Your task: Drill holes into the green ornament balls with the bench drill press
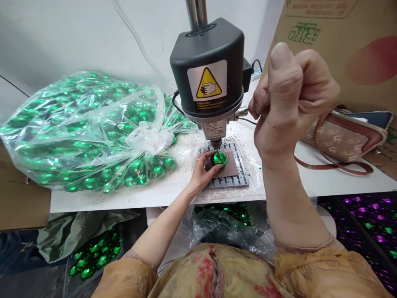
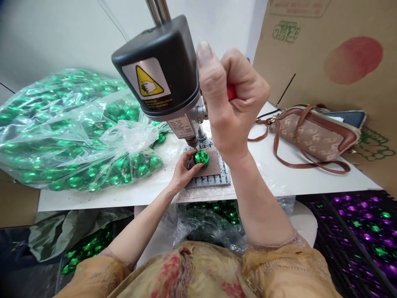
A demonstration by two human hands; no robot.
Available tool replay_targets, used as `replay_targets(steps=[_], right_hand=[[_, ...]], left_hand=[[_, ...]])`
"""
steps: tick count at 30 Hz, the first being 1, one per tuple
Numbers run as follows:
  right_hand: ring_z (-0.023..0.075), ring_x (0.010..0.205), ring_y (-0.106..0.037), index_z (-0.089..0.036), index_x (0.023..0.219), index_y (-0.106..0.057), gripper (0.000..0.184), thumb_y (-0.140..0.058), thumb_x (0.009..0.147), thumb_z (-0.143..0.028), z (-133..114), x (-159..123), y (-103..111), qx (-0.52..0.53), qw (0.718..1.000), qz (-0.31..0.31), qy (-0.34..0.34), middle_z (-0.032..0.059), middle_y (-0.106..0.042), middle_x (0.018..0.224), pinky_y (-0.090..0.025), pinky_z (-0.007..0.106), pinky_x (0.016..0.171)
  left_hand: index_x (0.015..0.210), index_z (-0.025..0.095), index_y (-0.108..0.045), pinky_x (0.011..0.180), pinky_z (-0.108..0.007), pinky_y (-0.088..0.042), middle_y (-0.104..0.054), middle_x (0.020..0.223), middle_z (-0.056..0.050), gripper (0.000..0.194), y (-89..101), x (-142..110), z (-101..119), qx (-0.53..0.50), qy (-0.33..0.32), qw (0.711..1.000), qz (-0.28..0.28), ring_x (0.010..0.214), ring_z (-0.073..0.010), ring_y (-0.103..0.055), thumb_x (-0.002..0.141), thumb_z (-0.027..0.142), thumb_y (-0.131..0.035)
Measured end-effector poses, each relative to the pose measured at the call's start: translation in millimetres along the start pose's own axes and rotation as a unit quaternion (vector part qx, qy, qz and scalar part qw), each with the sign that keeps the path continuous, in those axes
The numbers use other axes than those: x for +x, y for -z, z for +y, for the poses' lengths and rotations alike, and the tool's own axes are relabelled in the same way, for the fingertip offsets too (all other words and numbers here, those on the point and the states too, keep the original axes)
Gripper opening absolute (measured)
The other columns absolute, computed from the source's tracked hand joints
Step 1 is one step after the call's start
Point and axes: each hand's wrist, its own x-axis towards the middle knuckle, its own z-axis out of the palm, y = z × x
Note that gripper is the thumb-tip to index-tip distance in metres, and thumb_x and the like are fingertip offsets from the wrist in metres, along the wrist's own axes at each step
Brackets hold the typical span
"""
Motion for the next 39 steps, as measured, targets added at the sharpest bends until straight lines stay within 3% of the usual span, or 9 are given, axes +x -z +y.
replay_targets(steps=[7,14,22,39], right_hand=[[0.0025,0.045,-0.032,-0.021,0.066,-0.019,0.05,-0.057,0.097,-0.033,3,-12,4,0.027,0.999,0.022,0.02,-0.0053,-0.02,0.056,-0.028,0.025,0.05],[0.0055,0.044,-0.023,-0.022,0.064,-0.018,0.056,-0.06,0.095,-0.043,11,-30,14,0.036,0.998,0.029,0.029,-0.0048,-0.019,0.053,-0.025,0.03,0.047],[0.0039,0.044,-0.019,-0.018,0.061,-0.014,0.058,-0.061,0.092,-0.031,21,-32,13,0.088,0.991,0.048,0.087,-0.0045,-0.017,0.052,-0.016,0.03,0.046],[0.0009,0.046,-0.022,-0.018,0.064,-0.018,0.048,-0.057,0.091,-0.016,33,-41,24,0.111,0.978,-0.006,0.174,-0.0056,-0.02,0.054,-0.029,0.022,0.045]], left_hand=[[0.126,0.022,-0.067,0.111,-0.044,-0.05,-0.07,0.129,-0.011,0.054,-2.4,-1,0,-0.025,0.006,1.0,-0.004,0.123,-0.0278,-0.067,0.085,0.054,-0.081],[0.127,0.023,-0.067,0.111,-0.043,-0.05,-0.071,0.13,-0.01,0.052,-2.9,-1,2,-0.034,0.012,0.999,-0.003,0.124,-0.0283,-0.066,0.085,0.052,-0.082],[0.128,0.023,-0.066,0.111,-0.045,-0.049,-0.071,0.131,-0.011,0.054,-2.9,-2,3,-0.035,0.015,0.999,-0.005,0.124,-0.0286,-0.066,0.085,0.053,-0.081],[0.127,0.023,-0.066,0.113,-0.045,-0.048,-0.069,0.132,-0.011,0.057,-3.9,-3,1,-0.04,0.01,0.999,-0.002,0.127,-0.0293,-0.065,0.086,0.059,-0.08]])
